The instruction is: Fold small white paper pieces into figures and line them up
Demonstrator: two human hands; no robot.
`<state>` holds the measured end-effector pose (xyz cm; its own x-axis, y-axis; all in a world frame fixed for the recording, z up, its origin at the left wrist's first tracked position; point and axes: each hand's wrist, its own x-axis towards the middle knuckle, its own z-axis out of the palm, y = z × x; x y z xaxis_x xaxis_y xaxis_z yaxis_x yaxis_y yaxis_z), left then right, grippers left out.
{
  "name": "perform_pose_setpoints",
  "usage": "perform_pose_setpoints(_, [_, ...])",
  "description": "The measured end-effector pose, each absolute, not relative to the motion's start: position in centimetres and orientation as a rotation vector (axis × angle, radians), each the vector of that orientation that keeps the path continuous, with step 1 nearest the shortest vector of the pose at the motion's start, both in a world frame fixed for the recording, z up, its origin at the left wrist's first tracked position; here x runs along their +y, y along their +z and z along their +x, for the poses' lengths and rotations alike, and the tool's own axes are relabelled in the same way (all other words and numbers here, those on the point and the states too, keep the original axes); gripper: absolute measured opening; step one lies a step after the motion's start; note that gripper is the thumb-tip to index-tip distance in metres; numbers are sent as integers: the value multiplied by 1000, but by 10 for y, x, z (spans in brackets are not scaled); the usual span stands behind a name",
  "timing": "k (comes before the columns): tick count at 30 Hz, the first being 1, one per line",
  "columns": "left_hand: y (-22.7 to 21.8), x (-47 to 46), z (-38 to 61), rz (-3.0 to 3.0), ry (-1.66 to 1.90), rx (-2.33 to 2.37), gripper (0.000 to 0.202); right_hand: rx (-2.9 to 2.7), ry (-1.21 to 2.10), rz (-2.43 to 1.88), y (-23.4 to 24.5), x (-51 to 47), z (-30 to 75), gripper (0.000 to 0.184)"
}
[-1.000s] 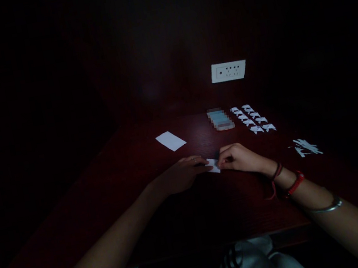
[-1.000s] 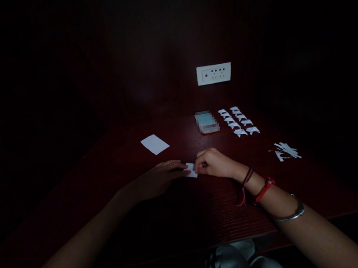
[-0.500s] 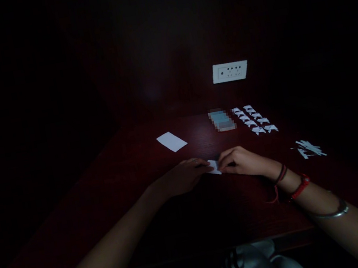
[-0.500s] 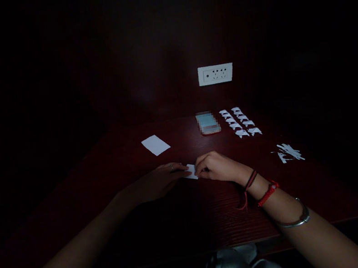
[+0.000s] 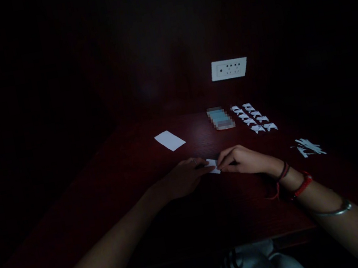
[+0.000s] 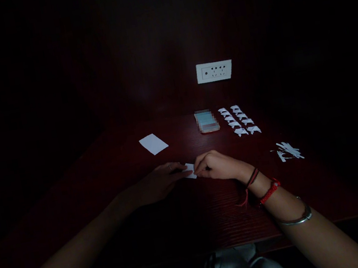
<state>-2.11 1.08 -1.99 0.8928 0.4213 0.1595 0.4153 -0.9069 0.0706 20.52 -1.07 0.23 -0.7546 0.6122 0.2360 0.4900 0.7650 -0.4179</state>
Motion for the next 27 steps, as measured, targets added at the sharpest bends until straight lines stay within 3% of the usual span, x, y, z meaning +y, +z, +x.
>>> perform_pose_setpoints(11, [-20, 8, -21, 2963, 226, 714, 51, -2581, 369, -917, 0, -11, 205, 19])
perform_pose_setpoints(27, [-15, 4, -18, 2934, 272, 746, 49, -2787, -35, -1032, 7, -18, 199, 25])
